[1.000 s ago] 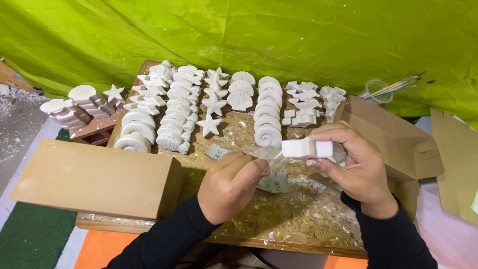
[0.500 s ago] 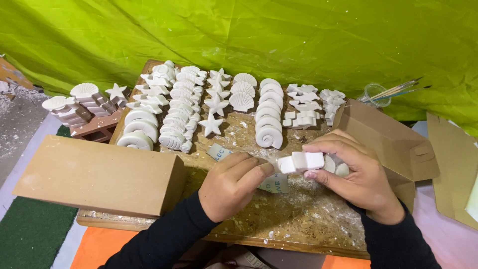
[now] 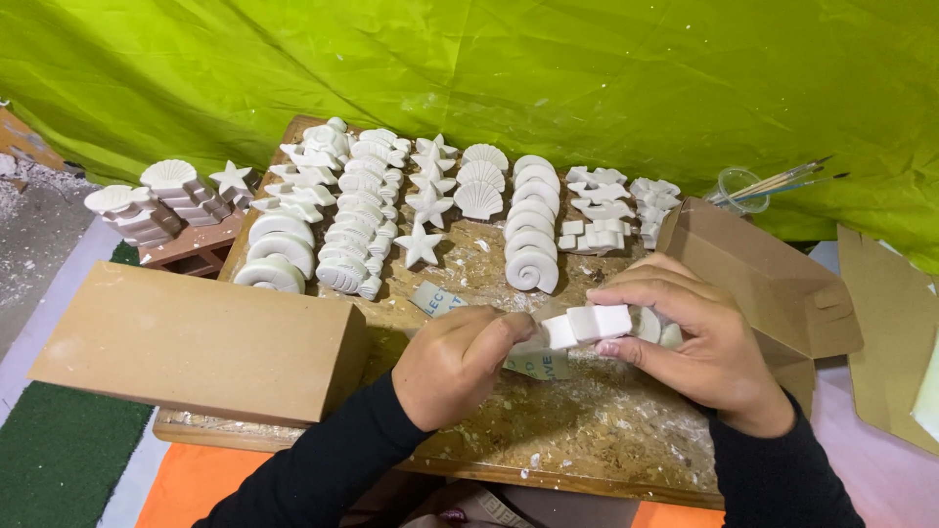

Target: The person places white decorative ceramic pieces, including starfish, shells, and spirals, into clear plastic bags and then into a cardboard box. The person closes the box and handles additional packaging materials.

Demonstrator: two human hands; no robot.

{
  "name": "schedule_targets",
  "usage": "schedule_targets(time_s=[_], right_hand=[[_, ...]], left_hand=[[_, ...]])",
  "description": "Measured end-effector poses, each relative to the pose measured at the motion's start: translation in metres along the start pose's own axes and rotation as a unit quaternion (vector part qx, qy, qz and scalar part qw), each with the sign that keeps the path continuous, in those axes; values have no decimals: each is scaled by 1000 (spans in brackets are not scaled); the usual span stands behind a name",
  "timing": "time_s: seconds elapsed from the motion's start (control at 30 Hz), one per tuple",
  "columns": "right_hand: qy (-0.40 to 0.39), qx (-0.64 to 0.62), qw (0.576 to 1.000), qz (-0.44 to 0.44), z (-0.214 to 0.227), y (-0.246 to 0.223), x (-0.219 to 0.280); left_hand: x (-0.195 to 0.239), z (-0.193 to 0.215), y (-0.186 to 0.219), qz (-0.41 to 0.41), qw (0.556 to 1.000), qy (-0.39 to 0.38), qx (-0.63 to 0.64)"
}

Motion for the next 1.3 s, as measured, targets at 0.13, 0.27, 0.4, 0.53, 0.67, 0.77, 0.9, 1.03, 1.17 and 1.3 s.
schedule_targets(time_s=[0.13,0.27,0.4,0.53,0.67,0.77,0.9,1.03,1.17,1.3], right_hand=[[9,21,1000,-2,-2,-2,-4],[16,42,999,-17,-1,2,-2],[15,8,1000,-2,-6,-4,-3],[44,-57,996,-50,-8,-1,4],[42,-64,993,-86,-12,1,7],[33,-24,994,-106,-17,4,9],[20,-14,991,-131,-20,6,16],[-16,5,981,-191,-19,4,20],[-48,-6,985,-168,-20,1,23],[-45,1,996,-81,-19,0,15]], left_hand=[[1,1,-1,26,999,7,46],[10,-1,-6,48,997,-2,52],[11,-6,-4,58,997,3,43],[8,-8,-1,142,986,21,82],[2,-4,7,240,955,30,172],[-1,-8,8,317,912,50,256],[5,-18,1,397,833,64,380],[6,-21,-3,422,800,78,420],[8,-26,-3,406,808,71,421],[6,-26,-2,379,832,63,401]])
Point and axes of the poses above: each hand's wrist, its own x-axis away from the middle knuckle, its own z-axis out of the back of the hand, y = z × x, the point moved 1 cm from there along -x, towards the middle knuckle
